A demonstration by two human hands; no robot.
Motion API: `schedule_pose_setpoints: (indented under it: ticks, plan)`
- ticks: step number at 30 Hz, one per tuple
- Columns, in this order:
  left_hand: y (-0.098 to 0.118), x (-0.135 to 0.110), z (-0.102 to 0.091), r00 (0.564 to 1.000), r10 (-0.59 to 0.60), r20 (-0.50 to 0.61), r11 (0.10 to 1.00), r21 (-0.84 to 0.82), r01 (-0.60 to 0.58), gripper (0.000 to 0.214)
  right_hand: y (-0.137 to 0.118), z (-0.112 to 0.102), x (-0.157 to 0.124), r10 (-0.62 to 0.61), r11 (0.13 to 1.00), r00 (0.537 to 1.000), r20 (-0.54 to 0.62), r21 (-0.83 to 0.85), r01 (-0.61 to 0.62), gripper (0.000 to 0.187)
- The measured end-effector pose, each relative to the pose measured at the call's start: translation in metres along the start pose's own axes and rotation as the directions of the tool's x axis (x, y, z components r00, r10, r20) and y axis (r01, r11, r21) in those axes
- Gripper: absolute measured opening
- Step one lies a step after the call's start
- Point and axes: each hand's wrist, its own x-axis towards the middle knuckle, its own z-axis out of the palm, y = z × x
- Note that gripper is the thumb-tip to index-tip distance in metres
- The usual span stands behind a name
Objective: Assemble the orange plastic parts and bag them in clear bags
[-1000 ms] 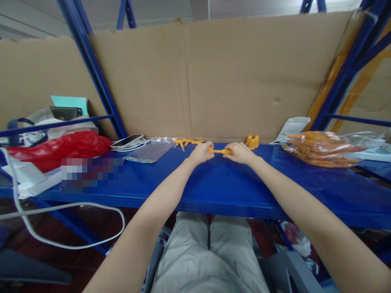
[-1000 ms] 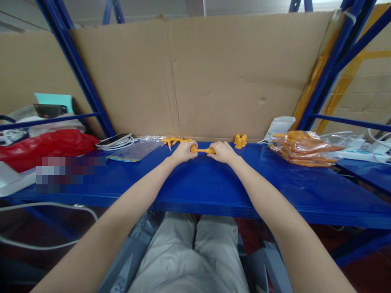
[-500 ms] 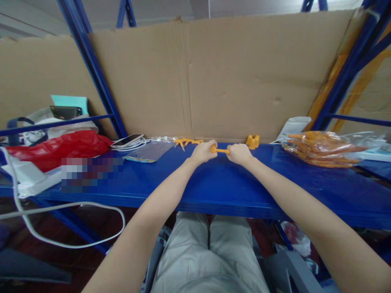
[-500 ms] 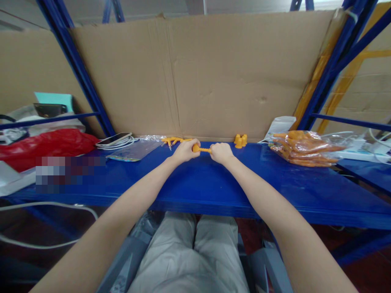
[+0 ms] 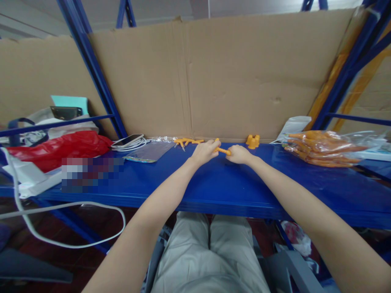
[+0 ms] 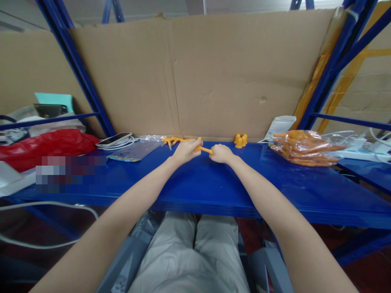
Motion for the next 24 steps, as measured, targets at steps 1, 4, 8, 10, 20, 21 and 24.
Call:
schedule_pose_setpoints:
  ticks: [1, 4, 8, 10, 20, 21, 24]
  plan:
    - [0.001, 0.0, -0.001, 1.0, 0.006, 0.01, 1.0, 0.02, -0.007, 0.028, 0.0, 0.0, 0.0, -0.003, 0.998, 1.0, 0.013, 0.06, 0.002, 0.022]
    - [0.002, -0.002, -0.005, 0.999, 0.038, 0.032, 0.997, 0.072, -0.04, 0.029, -0.002, -0.001, -0.003, -0.031, 0.937, 0.992, 0.125, 0.348, -0.015, 0.024]
    - [0.003, -0.002, -0.005, 0.999, 0.048, 0.009, 0.996, 0.077, -0.049, 0.03, -0.002, 0.0, -0.007, -0.113, 0.753, 0.963, 0.244, 0.653, -0.077, 0.035]
    - [0.002, -0.001, -0.003, 0.999, 0.036, -0.013, 0.998, 0.043, -0.036, 0.03, 0.0, 0.001, -0.007, -0.123, 0.7, 0.962, 0.242, 0.708, -0.088, 0.035]
    - [-0.016, 0.001, 0.015, 0.99, -0.14, -0.003, 0.977, -0.165, 0.137, 0.031, 0.013, 0.005, -0.001, -0.097, 0.639, 0.986, 0.137, 0.768, -0.044, 0.02]
    - [-0.019, 0.001, 0.016, 0.985, -0.17, 0.008, 0.971, -0.168, 0.169, 0.031, 0.014, 0.006, 0.0, -0.085, 0.635, 0.989, 0.122, 0.771, -0.04, 0.02]
    - [-0.026, 0.0, 0.021, 0.973, -0.223, 0.053, 0.96, -0.163, 0.228, 0.034, 0.018, 0.011, 0.003, -0.044, 0.644, 0.995, 0.089, 0.764, -0.039, 0.023]
